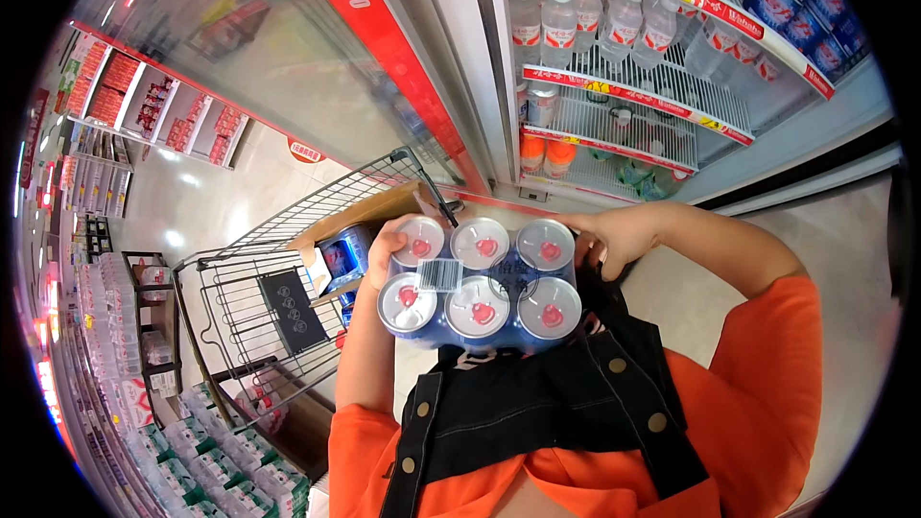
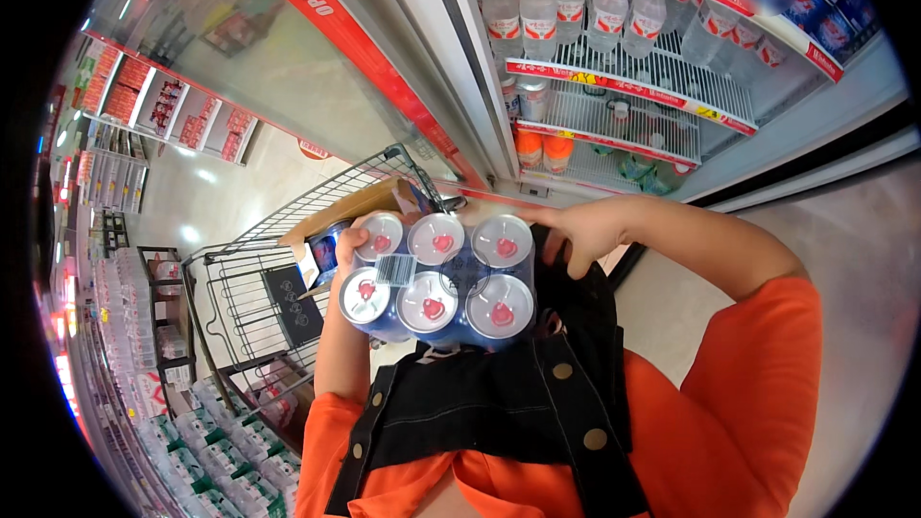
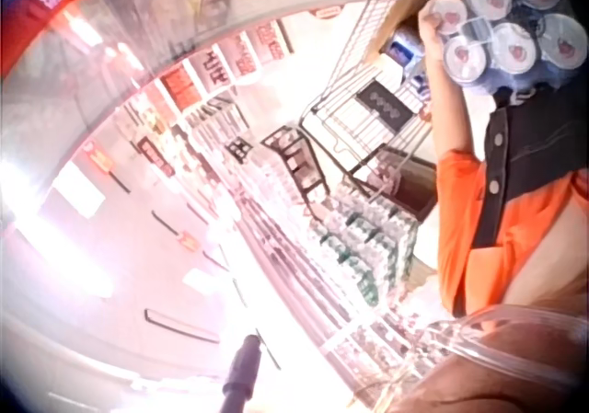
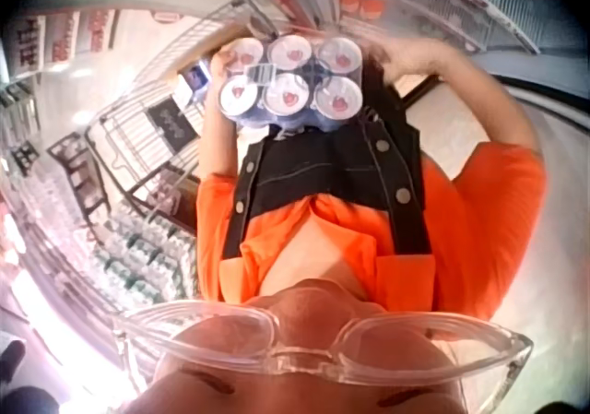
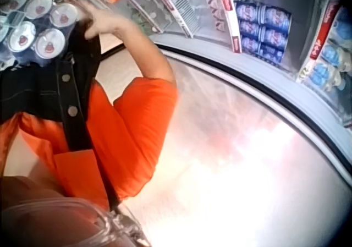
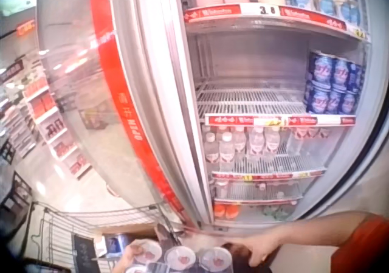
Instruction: The person takes beverage cans from a shopping cart and places them one by one onto the shelves of a refrigerator. They handle a plastic bag while organizing the cans into rows.
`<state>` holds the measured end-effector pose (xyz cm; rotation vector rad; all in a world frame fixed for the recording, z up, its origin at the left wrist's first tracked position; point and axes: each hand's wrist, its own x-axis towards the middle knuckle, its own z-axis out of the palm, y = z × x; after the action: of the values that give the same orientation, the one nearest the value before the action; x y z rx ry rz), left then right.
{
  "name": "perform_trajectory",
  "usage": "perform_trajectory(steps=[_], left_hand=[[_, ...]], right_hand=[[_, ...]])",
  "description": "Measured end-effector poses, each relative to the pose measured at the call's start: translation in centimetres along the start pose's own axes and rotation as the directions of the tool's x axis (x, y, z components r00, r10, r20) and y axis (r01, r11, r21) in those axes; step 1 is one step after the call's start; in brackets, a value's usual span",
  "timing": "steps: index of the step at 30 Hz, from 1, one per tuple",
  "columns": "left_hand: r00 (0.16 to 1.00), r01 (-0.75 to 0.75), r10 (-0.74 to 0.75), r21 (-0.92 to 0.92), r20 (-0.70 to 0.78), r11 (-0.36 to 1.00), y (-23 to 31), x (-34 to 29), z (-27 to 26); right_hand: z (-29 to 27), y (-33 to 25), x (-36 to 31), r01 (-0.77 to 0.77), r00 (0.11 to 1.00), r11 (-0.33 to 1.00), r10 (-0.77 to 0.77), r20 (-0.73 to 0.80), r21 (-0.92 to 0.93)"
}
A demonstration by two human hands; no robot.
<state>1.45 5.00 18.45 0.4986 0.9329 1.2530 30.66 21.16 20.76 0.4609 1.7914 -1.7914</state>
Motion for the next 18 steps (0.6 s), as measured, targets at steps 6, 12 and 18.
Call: perform_trajectory(steps=[6, 12, 18], left_hand=[[0.998, -0.009, 0.014, 0.085, -0.058, 0.996, -0.5, -0.8, -0.1], [0.999, -0.036, 0.035, 0.129, 0.008, 0.991, 0.1, -1.1, 0.7], [1.000, -0.026, 0.026, 0.116, -0.001, 0.993, -0.1, -1.3, 0.5]], right_hand=[[0.3, -8.8, 0.4, 0.237, 0.946, 0.971, -0.239, -0.220, -0.036], [0.2, -8.3, 2.7, 0.238, 0.971, 0.963, -0.231, 0.067, -0.125], [1.1, -7.5, 2.3, 0.321, 0.939, 0.934, -0.335, -0.075, -0.157]])
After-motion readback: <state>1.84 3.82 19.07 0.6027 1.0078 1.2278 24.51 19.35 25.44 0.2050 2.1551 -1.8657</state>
